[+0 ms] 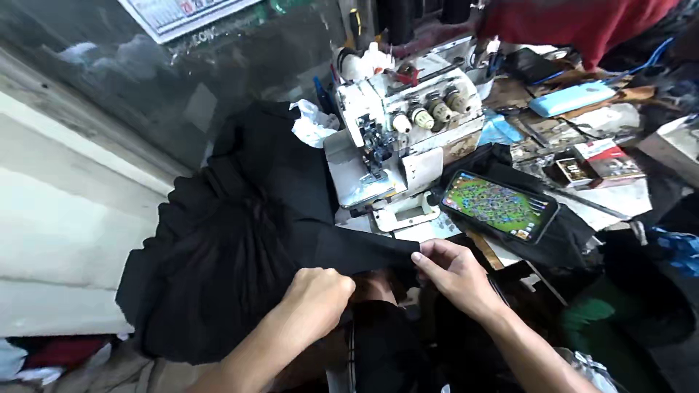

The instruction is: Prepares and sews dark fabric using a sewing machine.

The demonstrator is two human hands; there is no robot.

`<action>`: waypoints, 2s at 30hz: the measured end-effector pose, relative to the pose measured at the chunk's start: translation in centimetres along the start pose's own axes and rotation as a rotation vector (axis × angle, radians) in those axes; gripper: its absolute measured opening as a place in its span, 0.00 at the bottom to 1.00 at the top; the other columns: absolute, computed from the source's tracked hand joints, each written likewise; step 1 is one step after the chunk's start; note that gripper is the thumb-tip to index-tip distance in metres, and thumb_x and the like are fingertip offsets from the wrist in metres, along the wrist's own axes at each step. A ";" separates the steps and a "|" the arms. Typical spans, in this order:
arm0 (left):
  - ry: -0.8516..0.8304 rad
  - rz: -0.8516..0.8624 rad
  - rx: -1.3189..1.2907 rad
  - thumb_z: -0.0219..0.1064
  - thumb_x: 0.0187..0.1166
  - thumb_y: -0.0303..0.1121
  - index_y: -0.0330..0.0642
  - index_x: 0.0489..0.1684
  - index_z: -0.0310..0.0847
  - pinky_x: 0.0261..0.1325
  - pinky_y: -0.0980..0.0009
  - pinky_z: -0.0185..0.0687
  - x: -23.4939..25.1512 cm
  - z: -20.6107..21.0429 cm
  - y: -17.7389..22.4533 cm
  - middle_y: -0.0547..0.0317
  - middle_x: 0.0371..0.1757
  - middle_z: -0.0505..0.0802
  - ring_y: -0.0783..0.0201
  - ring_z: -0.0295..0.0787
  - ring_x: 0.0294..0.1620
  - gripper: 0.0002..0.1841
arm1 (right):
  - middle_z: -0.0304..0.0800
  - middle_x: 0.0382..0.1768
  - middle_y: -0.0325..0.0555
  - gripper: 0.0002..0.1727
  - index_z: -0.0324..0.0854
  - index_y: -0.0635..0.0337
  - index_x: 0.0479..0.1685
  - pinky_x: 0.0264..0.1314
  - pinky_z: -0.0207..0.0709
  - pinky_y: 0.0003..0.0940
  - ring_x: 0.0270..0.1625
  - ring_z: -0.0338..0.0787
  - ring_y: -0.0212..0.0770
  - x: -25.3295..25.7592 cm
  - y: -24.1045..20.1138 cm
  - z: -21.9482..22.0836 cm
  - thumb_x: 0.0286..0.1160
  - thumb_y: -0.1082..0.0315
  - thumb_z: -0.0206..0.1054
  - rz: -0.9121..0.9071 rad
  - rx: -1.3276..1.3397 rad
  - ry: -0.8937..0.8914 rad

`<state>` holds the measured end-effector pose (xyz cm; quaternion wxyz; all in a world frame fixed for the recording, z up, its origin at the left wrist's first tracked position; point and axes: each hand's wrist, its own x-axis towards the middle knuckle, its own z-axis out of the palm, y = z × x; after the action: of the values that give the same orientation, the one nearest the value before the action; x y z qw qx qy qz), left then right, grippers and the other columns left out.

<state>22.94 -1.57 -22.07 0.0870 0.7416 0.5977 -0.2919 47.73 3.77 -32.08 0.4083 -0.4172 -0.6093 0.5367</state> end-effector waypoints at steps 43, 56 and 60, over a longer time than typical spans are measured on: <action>0.964 0.372 -0.767 0.73 0.79 0.45 0.60 0.43 0.91 0.53 0.73 0.89 6.9 -0.7 2.3 0.79 0.46 0.90 0.77 0.87 0.51 0.05 | 0.95 0.39 0.43 0.12 0.91 0.52 0.55 0.29 0.91 0.36 0.26 0.91 0.41 -0.3 -0.3 -1.0 0.86 0.57 0.66 -0.052 0.148 -0.175; 0.852 0.430 -0.792 0.60 0.88 0.48 0.62 0.44 0.89 0.60 0.64 0.83 5.9 -1.4 1.1 0.82 0.43 0.91 0.77 0.87 0.50 0.11 | 0.91 0.36 0.32 0.15 0.88 0.48 0.45 0.30 0.84 0.30 0.28 0.87 0.31 -0.8 -0.6 1.1 0.75 0.47 0.75 -0.099 -0.004 -0.110; 0.883 0.412 -0.803 0.62 0.87 0.47 0.61 0.46 0.90 0.56 0.68 0.86 5.4 -1.3 0.4 0.80 0.42 0.91 0.76 0.88 0.48 0.10 | 0.89 0.34 0.30 0.16 0.89 0.47 0.37 0.31 0.82 0.29 0.29 0.85 0.29 -0.7 -0.3 1.6 0.76 0.45 0.73 -0.103 -0.088 -0.064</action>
<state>24.41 3.43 -24.01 0.1582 0.8016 0.4852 0.3115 46.46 2.59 -31.94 0.3969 -0.3853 -0.6659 0.5007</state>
